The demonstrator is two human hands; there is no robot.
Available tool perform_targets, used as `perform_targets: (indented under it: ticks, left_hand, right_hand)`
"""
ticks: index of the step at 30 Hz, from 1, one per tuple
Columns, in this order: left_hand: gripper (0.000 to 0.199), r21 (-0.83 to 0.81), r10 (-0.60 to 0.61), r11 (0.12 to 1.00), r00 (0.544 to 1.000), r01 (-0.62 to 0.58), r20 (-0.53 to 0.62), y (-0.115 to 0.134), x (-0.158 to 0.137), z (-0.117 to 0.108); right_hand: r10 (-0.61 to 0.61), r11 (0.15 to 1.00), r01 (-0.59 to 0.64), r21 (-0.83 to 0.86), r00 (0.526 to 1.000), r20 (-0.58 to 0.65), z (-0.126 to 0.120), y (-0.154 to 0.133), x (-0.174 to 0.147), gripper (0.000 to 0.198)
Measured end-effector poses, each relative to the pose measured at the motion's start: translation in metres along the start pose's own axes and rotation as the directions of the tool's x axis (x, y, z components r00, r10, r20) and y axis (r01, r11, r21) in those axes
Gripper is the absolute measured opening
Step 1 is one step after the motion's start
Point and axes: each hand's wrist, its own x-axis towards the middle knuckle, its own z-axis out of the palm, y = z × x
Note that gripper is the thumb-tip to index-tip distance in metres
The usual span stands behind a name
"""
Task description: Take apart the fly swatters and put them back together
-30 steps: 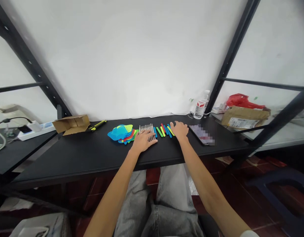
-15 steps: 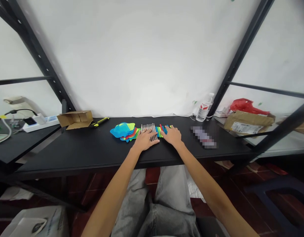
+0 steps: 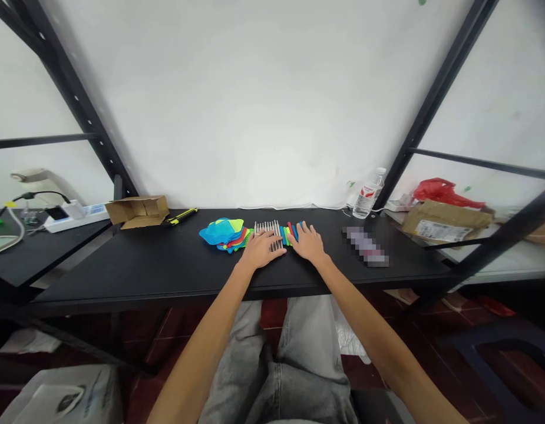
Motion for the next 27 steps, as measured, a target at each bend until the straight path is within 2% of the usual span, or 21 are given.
perform_targets:
  ticks: [4, 10, 14, 18, 24, 27]
  left_hand:
    - [0.054, -0.002, 0.001, 1.0, 1.0, -0.001, 0.002, 0.0, 0.0, 0.0]
    - [0.052, -0.012, 0.008, 1.0, 1.0, -0.008, -0.009, 0.0, 0.0, 0.0]
    - [0.052, -0.009, 0.002, 1.0, 1.0, -0.002, -0.003, 0.001, 0.0, -0.001]
    - [0.053, -0.01, 0.0, 1.0, 1.0, 0.0, 0.008, 0.001, 0.0, -0.002]
    - [0.052, -0.005, 0.007, 1.0, 1.0, -0.007, 0.0, 0.002, 0.0, -0.002]
    - [0.053, -0.003, 0.013, 1.0, 1.0, -0.013, -0.006, 0.001, 0.0, -0.001]
  right_hand:
    - [-0.059, 0.998, 0.059, 0.018, 0.998, 0.017, -0.002, 0.004, 0.0, 0.07]
    - [-0.062, 0.998, 0.061, 0.005, 0.997, 0.056, -0.001, 0.013, 0.001, 0.068]
    - [-0.092, 0.996, 0.092, 0.001, 0.995, -0.043, -0.003, 0.01, 0.001, 0.067]
    - [-0.192, 0.981, 0.19, -0.025, 0.972, -0.136, -0.007, 0.006, 0.009, 0.058]
    - [-0.308, 0.951, 0.307, -0.019, 0.951, -0.037, -0.005, 0.004, 0.018, 0.055]
    - [-0.314, 0.949, 0.314, -0.003, 0.947, -0.067, -0.007, 0.003, 0.015, 0.053]
